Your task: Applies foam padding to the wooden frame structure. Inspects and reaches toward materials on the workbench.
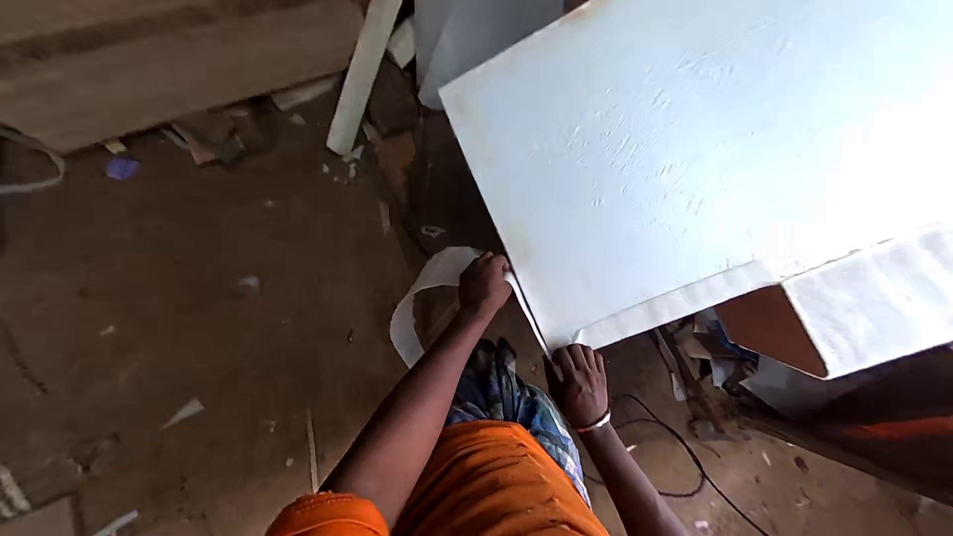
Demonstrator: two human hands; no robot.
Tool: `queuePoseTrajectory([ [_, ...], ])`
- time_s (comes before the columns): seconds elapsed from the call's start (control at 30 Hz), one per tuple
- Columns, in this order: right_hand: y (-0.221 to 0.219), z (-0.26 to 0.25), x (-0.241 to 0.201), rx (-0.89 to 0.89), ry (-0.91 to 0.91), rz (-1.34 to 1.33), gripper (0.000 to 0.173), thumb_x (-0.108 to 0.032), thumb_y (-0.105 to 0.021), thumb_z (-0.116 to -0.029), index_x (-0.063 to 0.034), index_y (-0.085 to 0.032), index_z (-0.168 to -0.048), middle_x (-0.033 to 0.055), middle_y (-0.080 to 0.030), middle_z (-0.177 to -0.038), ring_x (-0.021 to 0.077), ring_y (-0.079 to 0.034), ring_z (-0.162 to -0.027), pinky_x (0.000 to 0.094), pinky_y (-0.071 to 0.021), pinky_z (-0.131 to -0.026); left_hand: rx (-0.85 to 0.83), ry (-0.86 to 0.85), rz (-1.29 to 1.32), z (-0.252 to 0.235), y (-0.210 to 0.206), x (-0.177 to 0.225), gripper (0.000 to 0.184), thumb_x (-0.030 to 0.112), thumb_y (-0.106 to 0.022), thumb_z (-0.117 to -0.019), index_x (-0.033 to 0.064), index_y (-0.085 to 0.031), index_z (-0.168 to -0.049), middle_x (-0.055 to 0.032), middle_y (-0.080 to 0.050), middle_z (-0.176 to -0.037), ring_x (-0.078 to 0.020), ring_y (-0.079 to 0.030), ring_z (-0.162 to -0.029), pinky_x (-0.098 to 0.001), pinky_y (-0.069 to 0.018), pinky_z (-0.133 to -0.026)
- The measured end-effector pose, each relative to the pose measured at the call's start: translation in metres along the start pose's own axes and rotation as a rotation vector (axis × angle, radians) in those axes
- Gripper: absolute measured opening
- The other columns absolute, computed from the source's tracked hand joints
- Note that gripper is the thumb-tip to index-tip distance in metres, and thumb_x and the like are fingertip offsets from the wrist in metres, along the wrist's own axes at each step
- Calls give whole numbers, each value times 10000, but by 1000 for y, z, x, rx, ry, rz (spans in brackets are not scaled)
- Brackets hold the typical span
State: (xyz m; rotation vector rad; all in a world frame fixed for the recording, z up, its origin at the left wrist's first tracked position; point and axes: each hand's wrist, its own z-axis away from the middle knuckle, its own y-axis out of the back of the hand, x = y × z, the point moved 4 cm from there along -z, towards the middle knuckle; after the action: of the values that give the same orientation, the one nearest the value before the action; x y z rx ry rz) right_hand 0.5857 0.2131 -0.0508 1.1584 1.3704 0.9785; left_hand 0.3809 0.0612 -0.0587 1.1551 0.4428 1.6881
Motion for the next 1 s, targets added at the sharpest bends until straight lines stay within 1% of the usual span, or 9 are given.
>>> queuePoseTrajectory([
  [0.3,3,9,-6,67,-100,-87,202,-334,-662,-891,-153,-750,-880,69,-728,-974,284,-694,-1014,472,-565,-877,69,-449,-343,-43,25,-23,303,229,-783,-811,113,-763,-1089,-107,-675,-1268,-315,-584,-1259,-541,-469,-1069],
  [0.4,10,16,-28,140,-240,-125,331,-391,-710,-899,-124,-748,-1090,157,-686,-1241,372,-603,-1236,557,-462,-1057,1,-535,-375,-81,48,-54,350,155,-708,-874,104,-715,-1221,-100,-649,-1341,-294,-569,-1302,-504,-426,-1126],
  [0.5,12,8,-62,270,-396,-108,468,-492,-723,-893,-154,-636,-1204,152,-617,-1272,315,-535,-1275,474,-374,-1129,-143,-482,-334,-135,79,-78,395,169,-599,-994,102,-627,-1382,-144,-624,-1398,-325,-581,-1311,-520,-443,-1123],
  [0.63,-1,-20,-117,200,-537,-316,283,-407,-674,-935,-134,-739,-974,76,-733,-1009,249,-681,-1021,446,-536,-952,-138,-638,-408,-174,100,-103,375,161,-586,-1017,116,-632,-1386,-173,-632,-1371,-352,-612,-1266,-537,-493,-1071],
  [0.7,-31,-42,-138,21,-674,-523,392,-472,-606,-965,-119,-763,-1028,69,-750,-1033,251,-699,-1023,486,-558,-927,-127,-681,-456,-187,118,-107,322,96,-582,-1008,81,-674,-1316,-185,-649,-1326,-364,-617,-1247,-538,-504,-1051],
  [0.77,-63,-66,-154,-169,-963,-850,603,-531,-663,-924,-72,-660,-1315,114,-677,-1295,256,-614,-1247,470,-476,-1098,-218,-624,-542,-201,131,-113,300,135,-554,-1024,84,-688,-1288,-161,-619,-1385,-342,-575,-1310,-527,-480,-1087],
  [0.83,-95,-95,-168,-153,-1263,-1148,974,-485,-799,-829,-35,-351,-1569,197,-470,-1535,298,-471,-1409,464,-407,-1165,-330,-597,-583,-203,137,-114,320,169,-583,-1015,83,-672,-1310,-176,-577,-1437,-359,-525,-1359,-549,-431,-1128],
  [0.93,-142,-151,-165,164,-1457,-1428,1200,-388,-830,-827,-49,-13,-1637,246,-211,-1660,328,-325,-1501,471,-364,-1189,-429,-537,-609,-212,134,-111,441,229,-638,-982,96,-604,-1402,-190,-495,-1524,-370,-472,-1413,-565,-386,-1165],
  [1.0,-154,-185,-152,449,-1503,-1484,1042,-223,-800,-875,-14,-99,-1617,260,-253,-1636,333,-353,-1481,459,-375,-1179,-439,-550,-587,-217,125,-117,548,277,-684,-951,59,-563,-1439,-206,-483,-1528,-383,-476,-1404,-578,-394,-1153],
])
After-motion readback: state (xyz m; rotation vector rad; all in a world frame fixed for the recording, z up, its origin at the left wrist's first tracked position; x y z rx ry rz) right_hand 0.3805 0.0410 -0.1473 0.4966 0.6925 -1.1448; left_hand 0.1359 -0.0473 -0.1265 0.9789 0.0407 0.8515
